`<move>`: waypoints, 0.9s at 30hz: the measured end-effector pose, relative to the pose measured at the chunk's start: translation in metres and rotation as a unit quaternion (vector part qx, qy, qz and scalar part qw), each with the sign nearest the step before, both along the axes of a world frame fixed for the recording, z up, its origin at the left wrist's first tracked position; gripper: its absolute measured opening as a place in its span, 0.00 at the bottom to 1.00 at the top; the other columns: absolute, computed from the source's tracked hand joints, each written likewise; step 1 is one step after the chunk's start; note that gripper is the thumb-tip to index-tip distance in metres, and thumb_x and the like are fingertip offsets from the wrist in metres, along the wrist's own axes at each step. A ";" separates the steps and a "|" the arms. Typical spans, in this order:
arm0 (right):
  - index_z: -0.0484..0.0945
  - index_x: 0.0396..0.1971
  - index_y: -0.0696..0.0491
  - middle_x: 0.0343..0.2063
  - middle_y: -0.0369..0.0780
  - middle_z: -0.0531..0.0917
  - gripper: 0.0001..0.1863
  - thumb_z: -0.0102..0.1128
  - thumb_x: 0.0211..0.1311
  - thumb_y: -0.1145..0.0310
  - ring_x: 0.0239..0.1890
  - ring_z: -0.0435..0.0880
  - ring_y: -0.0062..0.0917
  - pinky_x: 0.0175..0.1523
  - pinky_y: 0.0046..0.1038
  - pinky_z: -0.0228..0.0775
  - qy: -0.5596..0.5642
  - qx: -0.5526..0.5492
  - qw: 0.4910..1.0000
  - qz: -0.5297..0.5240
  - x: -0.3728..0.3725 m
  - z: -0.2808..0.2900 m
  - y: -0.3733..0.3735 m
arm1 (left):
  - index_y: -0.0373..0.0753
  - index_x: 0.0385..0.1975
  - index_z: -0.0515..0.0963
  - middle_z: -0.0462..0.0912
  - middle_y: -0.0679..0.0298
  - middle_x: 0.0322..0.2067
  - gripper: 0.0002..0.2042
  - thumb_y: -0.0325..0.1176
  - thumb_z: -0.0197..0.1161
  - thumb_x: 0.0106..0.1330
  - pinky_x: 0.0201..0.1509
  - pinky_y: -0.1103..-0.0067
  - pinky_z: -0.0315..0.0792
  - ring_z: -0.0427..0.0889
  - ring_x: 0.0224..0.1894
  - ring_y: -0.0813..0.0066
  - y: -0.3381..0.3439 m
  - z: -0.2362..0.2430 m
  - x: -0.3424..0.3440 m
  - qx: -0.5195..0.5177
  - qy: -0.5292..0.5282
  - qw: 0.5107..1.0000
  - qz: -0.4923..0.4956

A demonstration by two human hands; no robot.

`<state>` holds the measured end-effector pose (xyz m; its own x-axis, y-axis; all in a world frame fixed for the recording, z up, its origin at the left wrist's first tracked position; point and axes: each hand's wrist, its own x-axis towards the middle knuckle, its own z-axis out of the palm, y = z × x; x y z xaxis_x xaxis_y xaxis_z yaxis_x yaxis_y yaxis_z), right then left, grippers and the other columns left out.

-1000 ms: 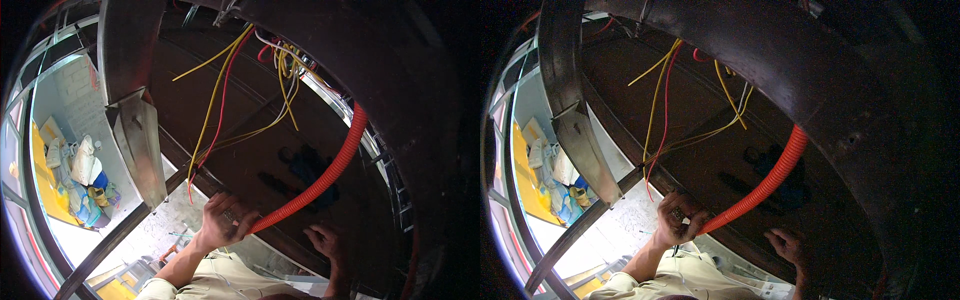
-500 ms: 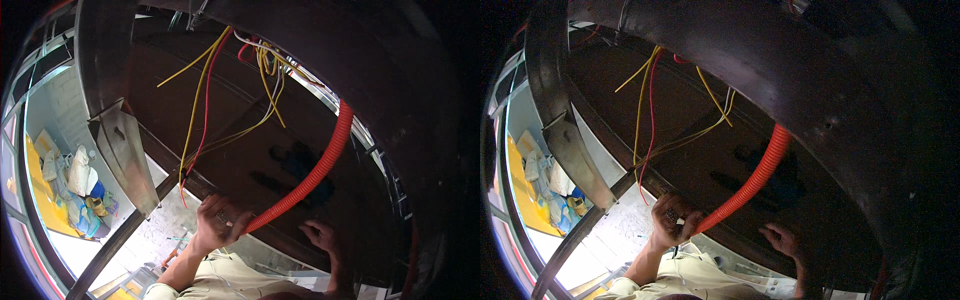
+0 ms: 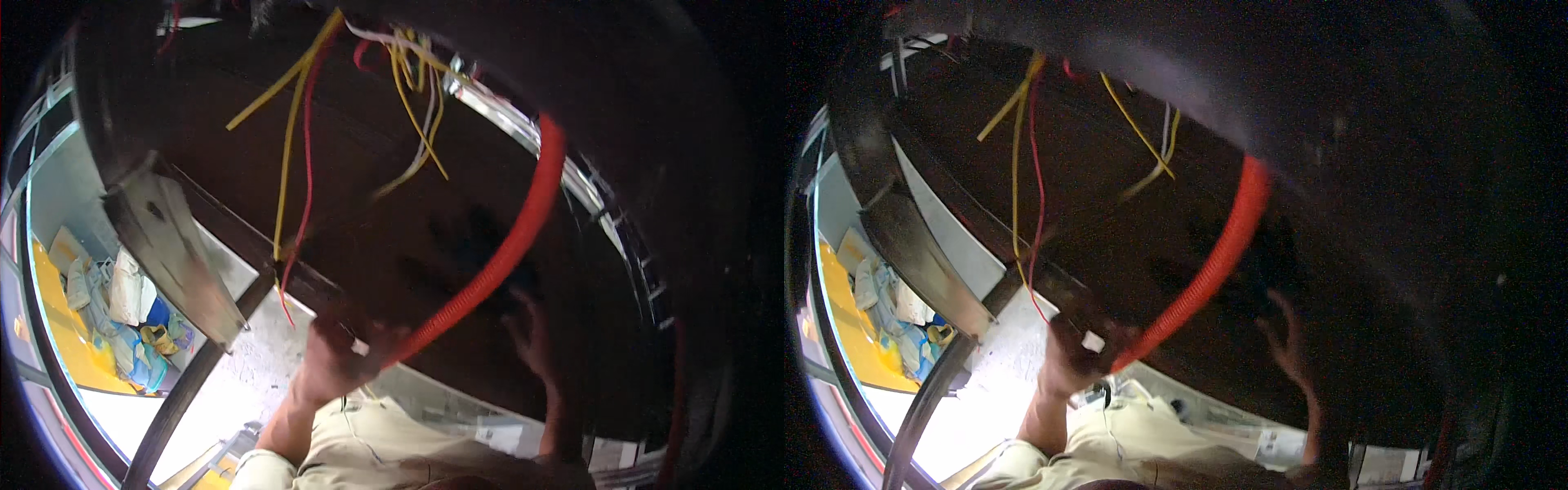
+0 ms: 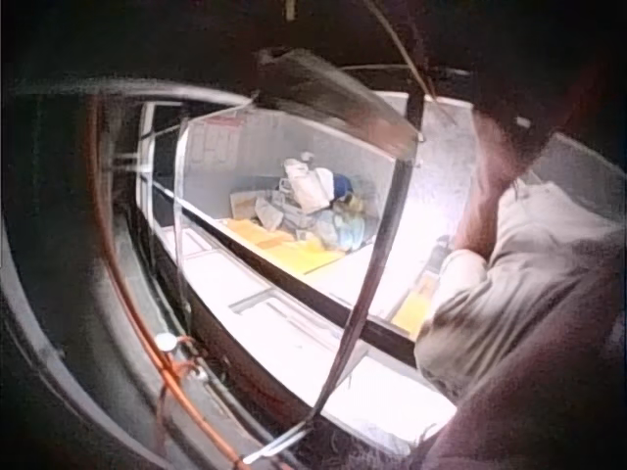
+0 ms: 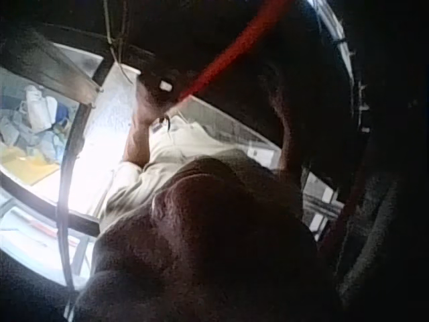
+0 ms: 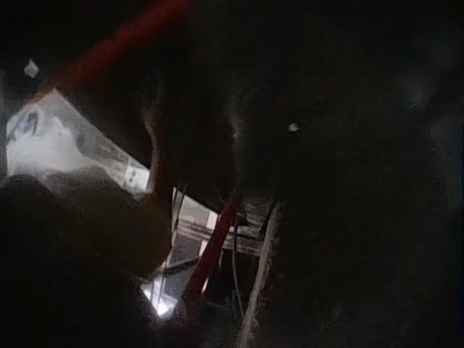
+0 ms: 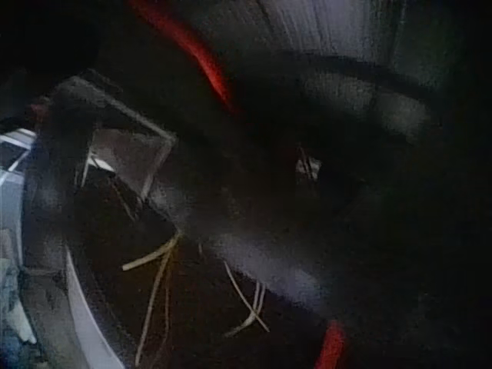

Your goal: The person connects multiple colored wires within a metal frame by twisting them together and using pliers, then wraps the wire ends with electrical tape.

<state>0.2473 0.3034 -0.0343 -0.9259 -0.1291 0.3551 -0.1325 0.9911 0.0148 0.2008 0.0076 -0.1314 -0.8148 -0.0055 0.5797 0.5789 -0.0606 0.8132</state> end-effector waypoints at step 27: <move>0.68 0.63 0.47 0.64 0.47 0.67 0.32 0.61 0.55 0.70 0.64 0.69 0.41 0.67 0.41 0.59 -0.167 0.158 0.969 0.089 -0.066 -0.005 0.046 | 0.38 0.34 0.83 0.81 0.56 0.31 0.06 0.24 0.67 0.57 0.34 0.71 0.75 0.81 0.33 0.57 0.002 0.015 -0.027 -0.153 0.198 0.961 0.118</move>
<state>0.1815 0.3498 -0.0390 -0.9354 -0.3507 -0.0443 -0.3507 0.9048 0.2415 0.1737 0.0097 -0.1161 -0.5269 0.0572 0.8480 0.8149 0.3174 0.4849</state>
